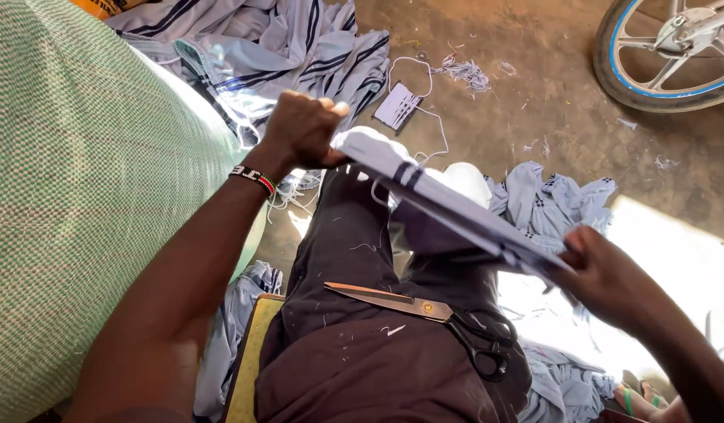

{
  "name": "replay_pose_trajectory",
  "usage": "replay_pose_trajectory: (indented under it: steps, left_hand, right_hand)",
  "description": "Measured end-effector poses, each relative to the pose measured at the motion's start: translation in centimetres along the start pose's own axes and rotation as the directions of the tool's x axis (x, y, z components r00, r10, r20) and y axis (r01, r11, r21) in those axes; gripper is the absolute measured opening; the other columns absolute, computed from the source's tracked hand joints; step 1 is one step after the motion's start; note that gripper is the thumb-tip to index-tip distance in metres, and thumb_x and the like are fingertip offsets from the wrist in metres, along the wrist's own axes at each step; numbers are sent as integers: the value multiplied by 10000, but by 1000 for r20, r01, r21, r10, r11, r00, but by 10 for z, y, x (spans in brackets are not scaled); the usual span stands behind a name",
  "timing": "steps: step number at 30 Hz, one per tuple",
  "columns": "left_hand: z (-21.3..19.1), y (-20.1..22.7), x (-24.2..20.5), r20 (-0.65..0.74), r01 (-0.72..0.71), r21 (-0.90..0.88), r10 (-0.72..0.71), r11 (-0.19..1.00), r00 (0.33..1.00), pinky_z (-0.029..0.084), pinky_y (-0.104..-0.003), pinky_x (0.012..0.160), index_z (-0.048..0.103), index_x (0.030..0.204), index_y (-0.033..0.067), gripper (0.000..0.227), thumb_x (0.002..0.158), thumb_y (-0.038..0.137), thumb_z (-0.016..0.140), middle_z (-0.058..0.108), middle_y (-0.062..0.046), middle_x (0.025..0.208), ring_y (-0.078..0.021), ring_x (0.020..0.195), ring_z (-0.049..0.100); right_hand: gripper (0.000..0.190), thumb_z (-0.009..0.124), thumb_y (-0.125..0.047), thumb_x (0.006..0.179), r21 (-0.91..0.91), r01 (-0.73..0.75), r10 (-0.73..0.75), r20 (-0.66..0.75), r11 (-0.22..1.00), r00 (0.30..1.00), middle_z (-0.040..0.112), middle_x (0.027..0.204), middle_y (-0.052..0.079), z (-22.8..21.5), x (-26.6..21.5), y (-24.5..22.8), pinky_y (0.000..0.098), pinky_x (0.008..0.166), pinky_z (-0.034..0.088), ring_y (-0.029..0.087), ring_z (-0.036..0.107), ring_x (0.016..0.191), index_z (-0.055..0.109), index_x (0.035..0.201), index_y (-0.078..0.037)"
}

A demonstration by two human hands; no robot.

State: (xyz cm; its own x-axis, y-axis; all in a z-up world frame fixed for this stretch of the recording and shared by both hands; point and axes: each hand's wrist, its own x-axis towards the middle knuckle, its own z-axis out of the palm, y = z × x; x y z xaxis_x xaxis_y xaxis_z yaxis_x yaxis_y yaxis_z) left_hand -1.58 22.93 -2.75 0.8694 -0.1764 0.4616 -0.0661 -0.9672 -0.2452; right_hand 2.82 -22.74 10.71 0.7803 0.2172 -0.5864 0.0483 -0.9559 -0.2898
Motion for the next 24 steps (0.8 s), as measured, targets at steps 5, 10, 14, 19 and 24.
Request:
replay_pose_trajectory:
  steps: [5, 10, 14, 19, 24]
  left_hand:
    - [27, -8, 1, -220, -40, -121, 13, 992, 975, 420, -376, 553, 559, 894, 203, 714, 765, 904, 599, 563, 20, 755, -184, 520, 490]
    - [-86, 47, 60, -323, -186, -302, 83, 935, 943, 333, -350, 457, 475, 696, 168, 872, 750, 1020, 654, 439, 44, 581, -142, 416, 345]
    - [-144, 132, 90, -87, -67, -945, -47, 320, 995, 329, -301, 421, 509, 533, 104, 453, 878, 317, 713, 462, 27, 460, -121, 381, 366]
    - [-76, 173, 106, 746, 604, -299, 214, -739, 631, 173, -247, 303, 579, 1214, -42, 438, 994, 293, 403, 658, -185, 819, -236, 464, 627]
    - [-94, 149, 66, 865, 803, -389, 121, -451, 487, 226, -233, 450, 700, 809, 17, 377, 907, 342, 537, 667, -84, 656, -80, 459, 365]
  right_hand:
    - [228, 669, -59, 951, 355, 24, 6, -81, 934, 997, 782, 812, 350, -1, 13, 215, 516, 638, 573, 450, 736, 686, 591, 951, 156]
    - [371, 511, -185, 1042, 687, 174, -125, -121, 705, 985, 702, 1027, 389, -43, 52, 395, 577, 820, 579, 525, 722, 899, 595, 977, 170]
    - [452, 504, -443, 1025, 848, 263, -271, -148, 461, 951, 665, 1148, 310, -72, 43, 243, 551, 925, 548, 473, 681, 1055, 514, 895, -10]
    - [548, 504, -701, 1006, 952, 248, -354, -174, 177, 919, 632, 1268, 229, 2, -8, 47, 521, 1029, 519, 417, 644, 1210, 439, 811, -193]
    - [582, 903, -265, 696, -35, 422, -399, 267, 906, 878, 760, 1171, 8, 74, -30, 40, 383, 836, 625, 199, 746, 1003, 584, 1173, -168]
